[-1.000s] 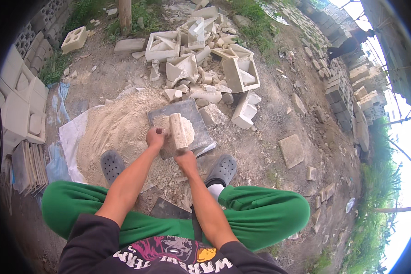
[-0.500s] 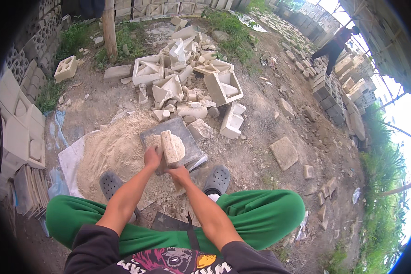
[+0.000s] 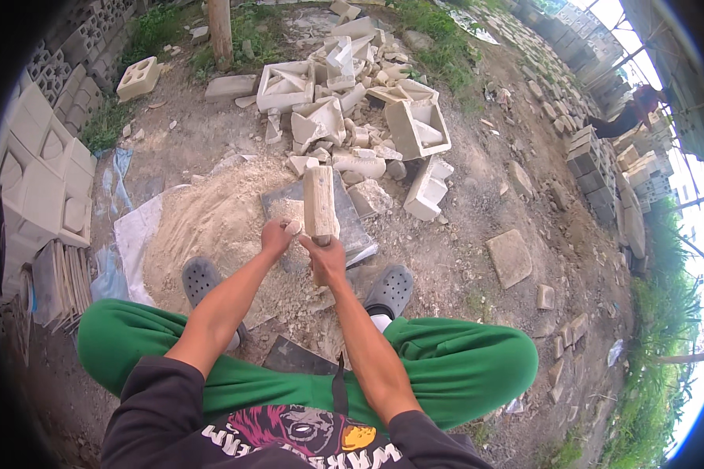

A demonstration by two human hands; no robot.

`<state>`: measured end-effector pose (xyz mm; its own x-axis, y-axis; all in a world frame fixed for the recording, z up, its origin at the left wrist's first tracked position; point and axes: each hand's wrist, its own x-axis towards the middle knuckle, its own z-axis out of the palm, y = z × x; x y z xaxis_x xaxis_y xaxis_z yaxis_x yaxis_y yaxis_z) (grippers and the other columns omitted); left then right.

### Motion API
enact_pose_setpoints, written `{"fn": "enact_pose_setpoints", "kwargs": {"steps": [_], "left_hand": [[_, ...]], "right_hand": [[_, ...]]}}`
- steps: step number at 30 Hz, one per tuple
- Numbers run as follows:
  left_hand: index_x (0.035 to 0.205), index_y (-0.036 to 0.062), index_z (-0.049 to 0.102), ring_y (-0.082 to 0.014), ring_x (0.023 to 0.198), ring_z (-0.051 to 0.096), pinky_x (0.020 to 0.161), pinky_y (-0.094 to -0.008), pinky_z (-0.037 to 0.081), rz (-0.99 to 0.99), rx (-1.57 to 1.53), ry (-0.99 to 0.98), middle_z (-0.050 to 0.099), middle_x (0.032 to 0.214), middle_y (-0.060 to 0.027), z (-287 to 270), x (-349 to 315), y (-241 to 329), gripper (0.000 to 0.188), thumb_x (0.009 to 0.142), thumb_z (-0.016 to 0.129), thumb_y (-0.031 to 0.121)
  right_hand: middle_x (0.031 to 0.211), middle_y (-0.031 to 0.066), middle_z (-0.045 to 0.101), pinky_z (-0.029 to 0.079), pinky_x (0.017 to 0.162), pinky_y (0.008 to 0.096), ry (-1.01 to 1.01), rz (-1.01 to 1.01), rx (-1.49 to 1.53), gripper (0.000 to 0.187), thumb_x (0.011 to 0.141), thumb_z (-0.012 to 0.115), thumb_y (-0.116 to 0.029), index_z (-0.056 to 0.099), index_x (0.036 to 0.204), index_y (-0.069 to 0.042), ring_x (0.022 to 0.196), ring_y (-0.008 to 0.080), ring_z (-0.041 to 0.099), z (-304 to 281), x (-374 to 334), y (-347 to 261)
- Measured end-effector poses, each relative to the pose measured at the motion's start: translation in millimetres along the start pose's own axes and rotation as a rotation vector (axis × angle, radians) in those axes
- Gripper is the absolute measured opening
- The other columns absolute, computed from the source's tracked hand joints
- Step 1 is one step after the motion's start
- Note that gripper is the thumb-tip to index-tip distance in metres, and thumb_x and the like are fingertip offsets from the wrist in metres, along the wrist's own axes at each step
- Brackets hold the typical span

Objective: The person shapes concrete blocks by striking them with a wooden mallet and using a metal plate to smooth or scrape away excess material while sitting on the ground.

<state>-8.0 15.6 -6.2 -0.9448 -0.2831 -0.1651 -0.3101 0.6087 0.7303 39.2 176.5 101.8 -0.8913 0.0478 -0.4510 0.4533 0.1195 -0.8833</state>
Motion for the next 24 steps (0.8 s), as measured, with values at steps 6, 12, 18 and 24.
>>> {"fn": "enact_pose_setpoints", "kwargs": {"steps": [6, 12, 18, 24], "left_hand": [[0.093, 0.0053, 0.077, -0.0267, 0.086, 0.072, 0.08, -0.0368, 0.055, 0.034, -0.159, -0.147, 0.076, 0.093, -0.0126, -5, -1, 15, 0.024, 0.078, 0.076, 0.023], [0.095, 0.0076, 0.079, -0.0218, 0.079, 0.073, 0.074, -0.0342, 0.056, -0.153, -0.206, -0.061, 0.077, 0.09, -0.011, -6, -2, 9, 0.026, 0.073, 0.084, 0.021], [0.091, 0.0083, 0.081, -0.0203, 0.074, 0.073, 0.072, -0.0347, 0.056, -0.178, -0.265, -0.035, 0.077, 0.084, -0.01, -5, -7, 9, 0.02, 0.073, 0.084, 0.019], [0.098, 0.0041, 0.079, -0.0154, 0.076, 0.07, 0.072, -0.0311, 0.055, -0.346, -0.386, -0.057, 0.077, 0.091, -0.0078, 1, -6, 4, 0.022, 0.079, 0.08, 0.014]], "right_hand": [[0.065, 0.0049, 0.065, 0.049, 0.047, 0.0327, 0.166, -0.52, -0.092, 0.033, 0.08, 0.082, -0.028, 0.067, 0.084, 0.002, 0.051, 0.0136, 0.061, -4, 21, 9], [0.063, 0.0064, 0.065, 0.05, 0.05, 0.0352, 0.025, 0.074, -0.372, 0.025, 0.077, 0.075, -0.022, 0.069, 0.083, 0.002, 0.052, 0.0174, 0.064, -2, 10, 68], [0.062, 0.0095, 0.067, 0.051, 0.054, 0.0361, 0.121, -0.245, -0.369, 0.029, 0.076, 0.076, -0.023, 0.069, 0.083, 0.003, 0.055, 0.018, 0.066, -10, 19, 6], [0.062, 0.0084, 0.066, 0.053, 0.056, 0.0368, 0.152, -0.597, -0.088, 0.03, 0.076, 0.078, -0.025, 0.068, 0.084, 0.002, 0.056, 0.0174, 0.066, 6, 32, -9]]}}
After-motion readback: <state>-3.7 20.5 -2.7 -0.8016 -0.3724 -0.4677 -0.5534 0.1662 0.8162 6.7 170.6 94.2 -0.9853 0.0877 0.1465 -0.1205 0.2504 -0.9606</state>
